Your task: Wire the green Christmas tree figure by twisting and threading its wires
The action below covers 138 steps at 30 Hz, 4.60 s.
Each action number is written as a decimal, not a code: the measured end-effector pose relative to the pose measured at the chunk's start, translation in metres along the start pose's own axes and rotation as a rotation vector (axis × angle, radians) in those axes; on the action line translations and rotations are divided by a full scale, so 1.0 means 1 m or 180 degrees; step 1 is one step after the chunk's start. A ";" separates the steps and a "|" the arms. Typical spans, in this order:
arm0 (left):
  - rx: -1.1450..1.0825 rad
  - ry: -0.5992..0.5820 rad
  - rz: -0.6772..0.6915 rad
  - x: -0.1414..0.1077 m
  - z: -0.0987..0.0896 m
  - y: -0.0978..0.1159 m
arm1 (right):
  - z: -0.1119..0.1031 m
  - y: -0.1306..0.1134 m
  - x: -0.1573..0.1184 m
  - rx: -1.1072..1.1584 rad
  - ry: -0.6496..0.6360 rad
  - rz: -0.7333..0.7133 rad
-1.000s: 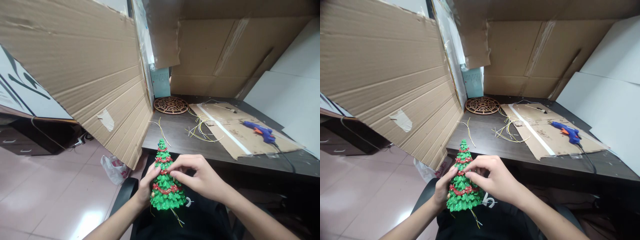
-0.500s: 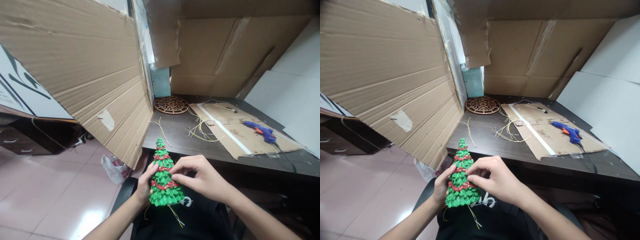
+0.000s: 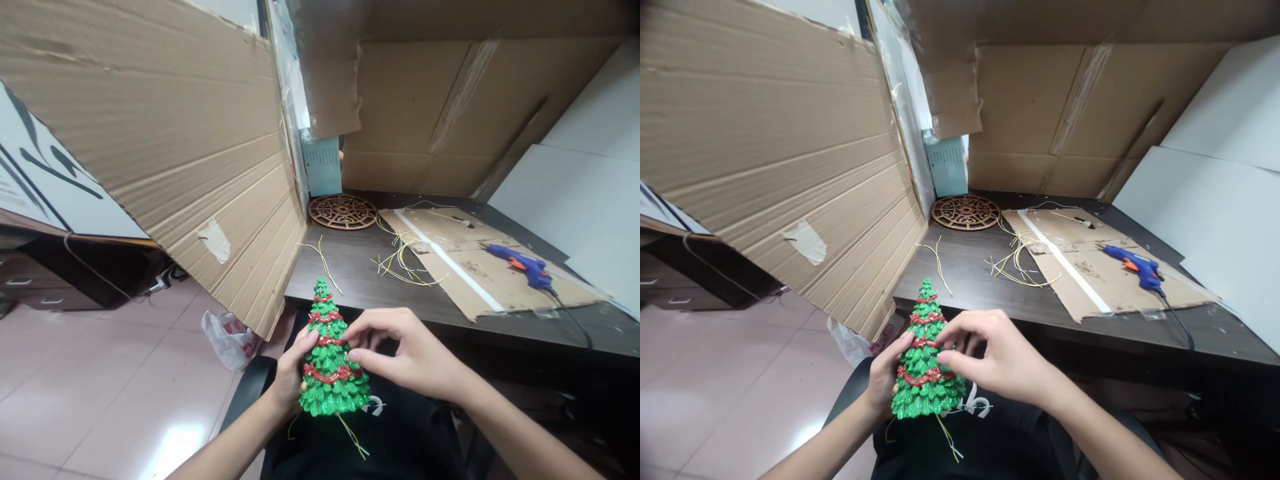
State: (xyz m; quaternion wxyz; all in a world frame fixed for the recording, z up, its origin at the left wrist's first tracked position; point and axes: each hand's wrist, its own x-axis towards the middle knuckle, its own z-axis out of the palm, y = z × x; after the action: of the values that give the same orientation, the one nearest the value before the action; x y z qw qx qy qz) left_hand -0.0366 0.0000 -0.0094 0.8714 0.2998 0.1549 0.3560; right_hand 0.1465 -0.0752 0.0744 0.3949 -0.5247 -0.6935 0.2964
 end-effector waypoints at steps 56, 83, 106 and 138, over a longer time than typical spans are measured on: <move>-0.0151 -0.1217 -0.1001 -0.009 0.005 0.011 | -0.013 0.022 0.012 0.1117 0.0481 0.0565; -0.0298 -0.1323 -0.0706 -0.005 -0.006 0.005 | -0.008 0.037 0.015 0.0810 -0.0231 0.0544; -0.0270 -0.0152 -0.0638 -0.002 -0.002 -0.001 | -0.041 0.021 0.004 -0.0032 0.0418 -0.0438; -0.0449 -0.0625 -0.0676 -0.006 -0.004 -0.001 | 0.008 0.001 -0.014 -0.0623 -0.0175 -0.1634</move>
State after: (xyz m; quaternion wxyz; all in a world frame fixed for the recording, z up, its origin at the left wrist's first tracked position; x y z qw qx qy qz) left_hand -0.0420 -0.0029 -0.0129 0.9340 0.2531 0.0744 0.2409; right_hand 0.1417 -0.0885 0.0663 0.3855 -0.3593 -0.8395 0.1323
